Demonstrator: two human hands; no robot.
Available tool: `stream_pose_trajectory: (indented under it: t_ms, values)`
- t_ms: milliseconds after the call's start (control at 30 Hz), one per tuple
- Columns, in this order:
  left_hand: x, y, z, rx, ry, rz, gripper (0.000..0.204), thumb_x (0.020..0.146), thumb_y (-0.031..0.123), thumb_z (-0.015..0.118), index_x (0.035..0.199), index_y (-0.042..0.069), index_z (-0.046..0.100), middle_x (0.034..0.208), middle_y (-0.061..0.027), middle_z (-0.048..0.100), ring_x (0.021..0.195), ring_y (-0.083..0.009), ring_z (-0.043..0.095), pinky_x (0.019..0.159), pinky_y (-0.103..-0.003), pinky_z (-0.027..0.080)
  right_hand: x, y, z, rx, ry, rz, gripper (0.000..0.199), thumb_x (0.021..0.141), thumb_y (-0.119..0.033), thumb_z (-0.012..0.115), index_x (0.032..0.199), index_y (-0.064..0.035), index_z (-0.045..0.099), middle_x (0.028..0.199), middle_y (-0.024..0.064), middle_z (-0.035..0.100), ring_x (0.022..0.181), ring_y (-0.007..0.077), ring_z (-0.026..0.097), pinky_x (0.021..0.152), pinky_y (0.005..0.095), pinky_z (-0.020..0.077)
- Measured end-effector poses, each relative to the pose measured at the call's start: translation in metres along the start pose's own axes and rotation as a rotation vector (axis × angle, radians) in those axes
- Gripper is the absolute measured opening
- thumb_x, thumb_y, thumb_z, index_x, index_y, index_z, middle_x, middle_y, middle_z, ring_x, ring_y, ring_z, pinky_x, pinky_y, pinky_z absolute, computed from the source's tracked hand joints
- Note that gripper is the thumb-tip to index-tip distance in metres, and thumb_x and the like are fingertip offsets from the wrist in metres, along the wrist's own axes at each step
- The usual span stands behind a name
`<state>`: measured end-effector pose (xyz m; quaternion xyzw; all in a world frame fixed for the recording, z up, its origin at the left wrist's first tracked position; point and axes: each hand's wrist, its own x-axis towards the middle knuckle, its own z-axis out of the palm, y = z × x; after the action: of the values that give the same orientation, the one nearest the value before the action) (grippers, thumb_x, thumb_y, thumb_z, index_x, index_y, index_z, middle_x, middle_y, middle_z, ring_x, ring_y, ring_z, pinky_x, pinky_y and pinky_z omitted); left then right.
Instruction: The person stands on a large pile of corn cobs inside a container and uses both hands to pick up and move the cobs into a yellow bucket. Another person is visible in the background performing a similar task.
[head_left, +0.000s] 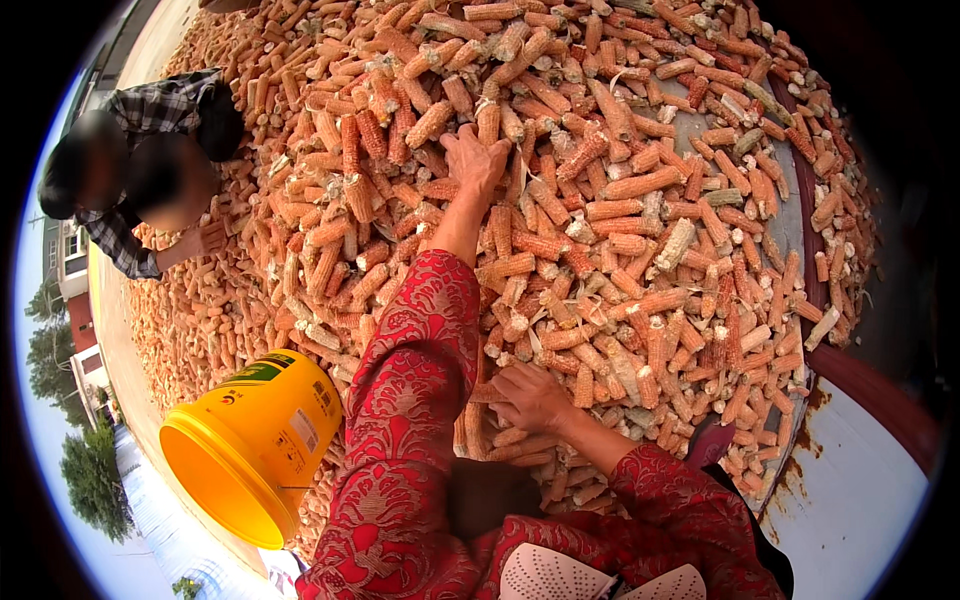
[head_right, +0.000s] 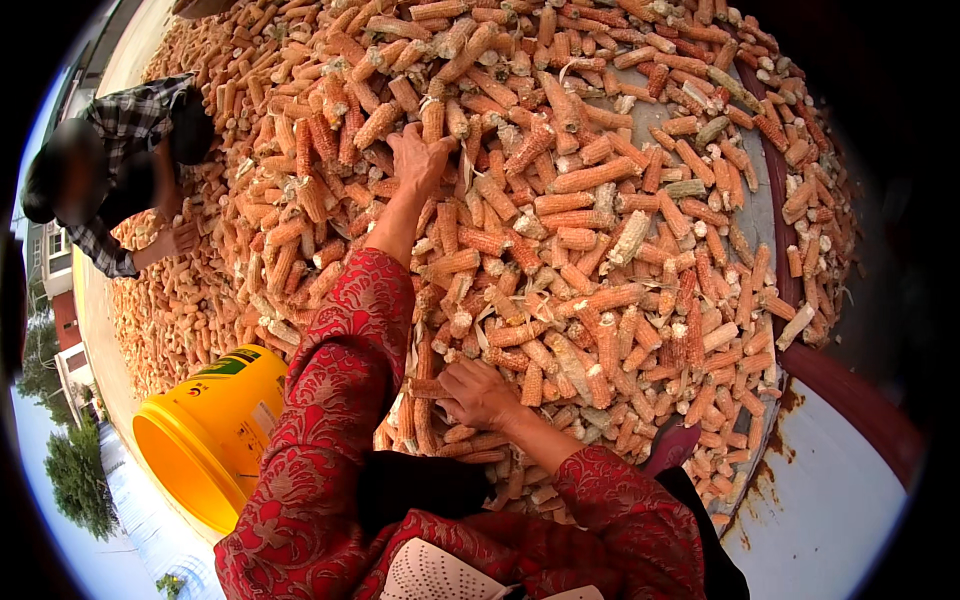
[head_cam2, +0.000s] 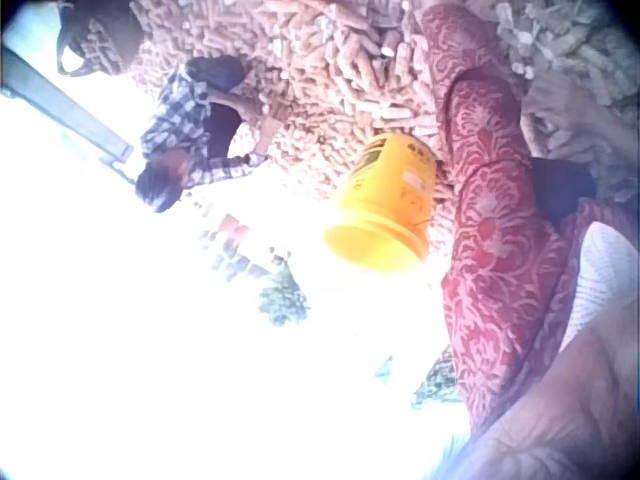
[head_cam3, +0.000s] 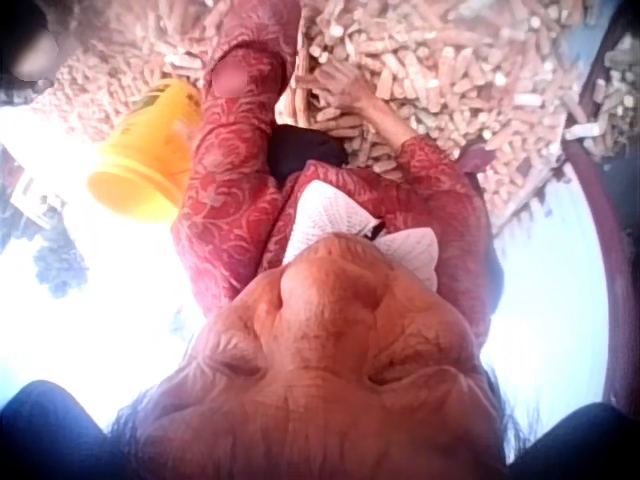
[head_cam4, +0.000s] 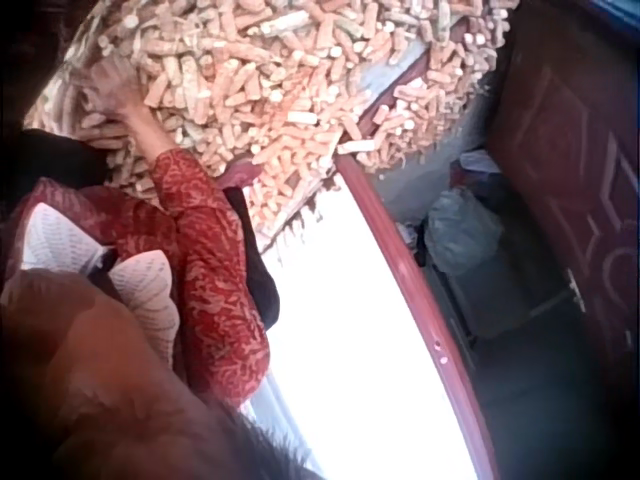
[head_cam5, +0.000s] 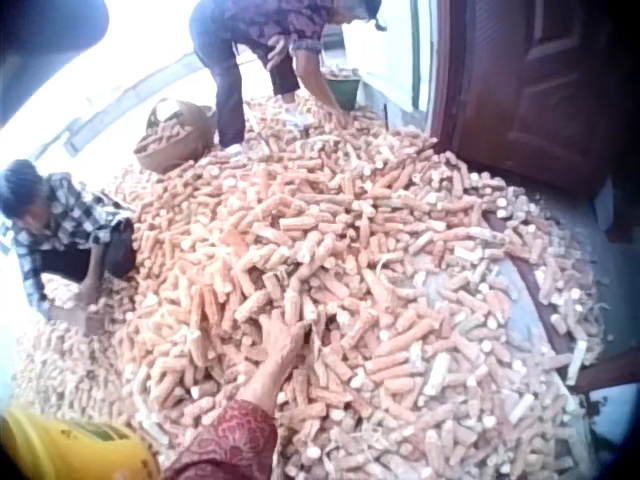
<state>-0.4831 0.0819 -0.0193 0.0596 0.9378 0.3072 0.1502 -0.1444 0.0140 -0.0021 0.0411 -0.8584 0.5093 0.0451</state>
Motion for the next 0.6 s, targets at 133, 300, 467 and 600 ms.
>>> stream_pose_trajectory:
  t_ms: [133,300,467,600]
  values:
    - [0.002,0.002,0.001,0.179,-0.007,-0.017,0.059,0.076,0.023,0.074,0.125,0.008,0.045,0.121,-0.0224,0.043,0.106,-0.0416,0.056,0.088,-0.051,0.048,-0.002,-0.001,-0.001,-0.049,-0.082,0.044,0.039,0.076,-0.026,0.071,0.107,-0.0053,0.061,0.103,0.011,0.061,0.098,0.0318,0.059,0.084,0.0422,0.0484]
    - [-0.012,-0.004,0.002,0.321,-0.109,0.09,0.059,0.077,0.015,0.071,0.129,0.01,0.043,0.116,-0.0243,0.049,0.098,-0.0429,0.061,0.083,-0.052,0.05,-0.001,-0.003,-0.002,-0.065,-0.063,0.024,0.037,0.076,-0.025,0.07,0.106,-0.0048,0.061,0.102,0.0111,0.061,0.096,0.0315,0.059,0.083,0.0411,0.0488]
    - [-0.049,-0.022,-0.01,0.305,-0.238,0.279,0.054,0.078,0.017,0.074,0.121,0.006,0.043,0.101,-0.0231,0.055,0.094,-0.0374,0.061,0.08,-0.051,0.051,0.002,-0.007,-0.005,-0.066,-0.091,0.01,0.036,0.076,-0.023,0.07,0.105,-0.0032,0.061,0.1,0.0125,0.061,0.094,0.0314,0.059,0.081,0.0408,0.0489]
    - [-0.13,-0.01,-0.049,0.261,-0.456,0.609,0.045,0.074,0.018,0.068,0.111,0.002,0.048,0.104,-0.0224,0.053,0.099,-0.0386,0.056,0.081,-0.05,0.047,0.003,-0.003,-0.003,-0.049,-0.098,-0.004,0.034,0.077,-0.023,0.068,0.103,-0.0022,0.06,0.098,0.0136,0.06,0.091,0.0322,0.058,0.079,0.0414,0.048]
